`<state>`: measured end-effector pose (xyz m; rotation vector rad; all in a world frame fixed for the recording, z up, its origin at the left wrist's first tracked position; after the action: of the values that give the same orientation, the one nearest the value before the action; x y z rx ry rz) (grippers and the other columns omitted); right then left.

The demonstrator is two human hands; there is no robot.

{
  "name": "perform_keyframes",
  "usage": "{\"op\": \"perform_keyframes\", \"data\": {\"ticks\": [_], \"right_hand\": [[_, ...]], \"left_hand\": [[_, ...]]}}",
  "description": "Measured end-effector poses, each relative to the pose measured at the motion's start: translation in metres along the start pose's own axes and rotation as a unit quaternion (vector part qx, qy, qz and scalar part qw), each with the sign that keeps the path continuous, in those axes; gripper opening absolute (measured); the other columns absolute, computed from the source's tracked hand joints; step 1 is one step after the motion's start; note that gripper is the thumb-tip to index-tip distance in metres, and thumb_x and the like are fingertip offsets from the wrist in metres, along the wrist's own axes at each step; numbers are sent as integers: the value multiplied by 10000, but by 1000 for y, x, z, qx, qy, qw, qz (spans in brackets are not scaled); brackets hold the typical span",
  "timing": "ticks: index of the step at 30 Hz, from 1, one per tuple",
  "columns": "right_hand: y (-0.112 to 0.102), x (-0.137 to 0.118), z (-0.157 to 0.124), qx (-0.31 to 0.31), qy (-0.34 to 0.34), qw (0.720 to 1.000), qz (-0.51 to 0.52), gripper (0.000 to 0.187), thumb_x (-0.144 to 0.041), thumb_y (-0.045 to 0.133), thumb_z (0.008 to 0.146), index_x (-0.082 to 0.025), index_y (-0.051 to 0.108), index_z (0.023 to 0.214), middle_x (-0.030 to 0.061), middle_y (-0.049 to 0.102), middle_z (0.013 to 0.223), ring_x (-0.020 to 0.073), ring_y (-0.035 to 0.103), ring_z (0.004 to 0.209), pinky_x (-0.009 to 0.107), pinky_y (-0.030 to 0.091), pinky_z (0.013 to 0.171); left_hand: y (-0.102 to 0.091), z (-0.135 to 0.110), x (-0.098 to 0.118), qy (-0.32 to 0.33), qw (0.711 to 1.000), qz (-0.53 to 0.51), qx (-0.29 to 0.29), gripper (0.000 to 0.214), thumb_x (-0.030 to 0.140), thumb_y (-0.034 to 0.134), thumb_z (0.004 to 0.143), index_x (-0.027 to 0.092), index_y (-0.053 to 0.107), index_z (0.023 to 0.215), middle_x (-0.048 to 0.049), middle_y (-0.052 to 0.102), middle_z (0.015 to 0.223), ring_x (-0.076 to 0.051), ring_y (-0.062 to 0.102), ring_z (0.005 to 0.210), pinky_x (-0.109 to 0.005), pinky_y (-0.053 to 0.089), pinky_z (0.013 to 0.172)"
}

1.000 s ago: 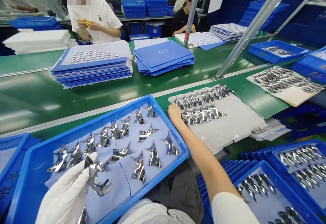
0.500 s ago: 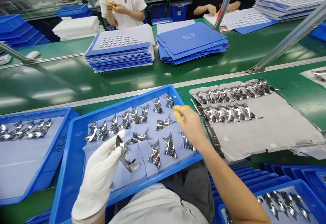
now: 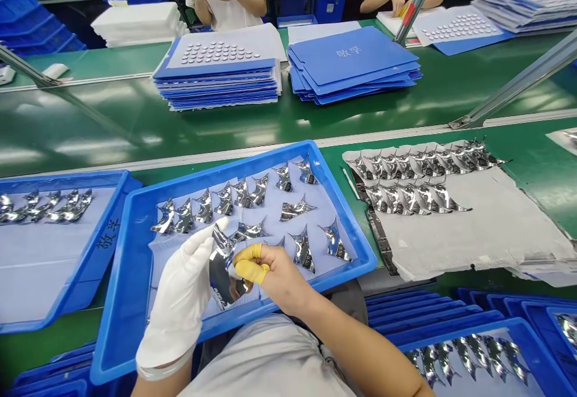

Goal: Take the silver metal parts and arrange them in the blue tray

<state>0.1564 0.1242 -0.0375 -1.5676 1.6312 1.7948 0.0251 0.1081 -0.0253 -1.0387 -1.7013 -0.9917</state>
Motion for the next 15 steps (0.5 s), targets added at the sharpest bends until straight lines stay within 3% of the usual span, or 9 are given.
{"op": "perform_keyframes", "data": {"ticks": [4,7,11,15], "right_hand": [[3,7,2,18,24,997,67,301,-417,802,752,-170,638,698,-48,519,656,71,422,540,222,369,554],[5,9,2,25,31,995,96,325,-429,816,736,-167,629,689,-45,519,656,72,418,536,225,359,540],[7,9,2,33,31,992,121,337,-423,823,730,-167,611,677,-50,491,638,71,419,529,218,346,524],[3,4,1,50,8,994,96,328,-410,808,745,-171,595,672,-54,481,636,73,426,535,218,363,535]], "left_hand": [[4,1,2,3,1000,0,-17,388,340,708,867,228,681,1237,-76,657,1339,-242,619,1214,-327,495,1027],[5,1,-1,-3,999,-4,-34,441,374,692,871,231,657,1286,-87,632,1376,-276,596,1253,-390,481,1067],[4,-3,-4,2,998,15,-61,486,511,628,885,299,642,1322,-37,549,1472,-300,409,1424,-468,353,1180],[18,-6,0,-11,991,43,-128,751,454,776,773,293,506,1455,-58,482,1528,-341,367,1442,-471,338,1186]]}}
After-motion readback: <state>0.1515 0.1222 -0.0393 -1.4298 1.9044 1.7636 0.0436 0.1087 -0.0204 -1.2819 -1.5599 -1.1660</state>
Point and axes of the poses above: each hand's wrist, its own z-axis towards the middle knuckle, its own y-axis out of the palm, x = y × z, the point moved 10 cm from there along z, towards the middle knuckle
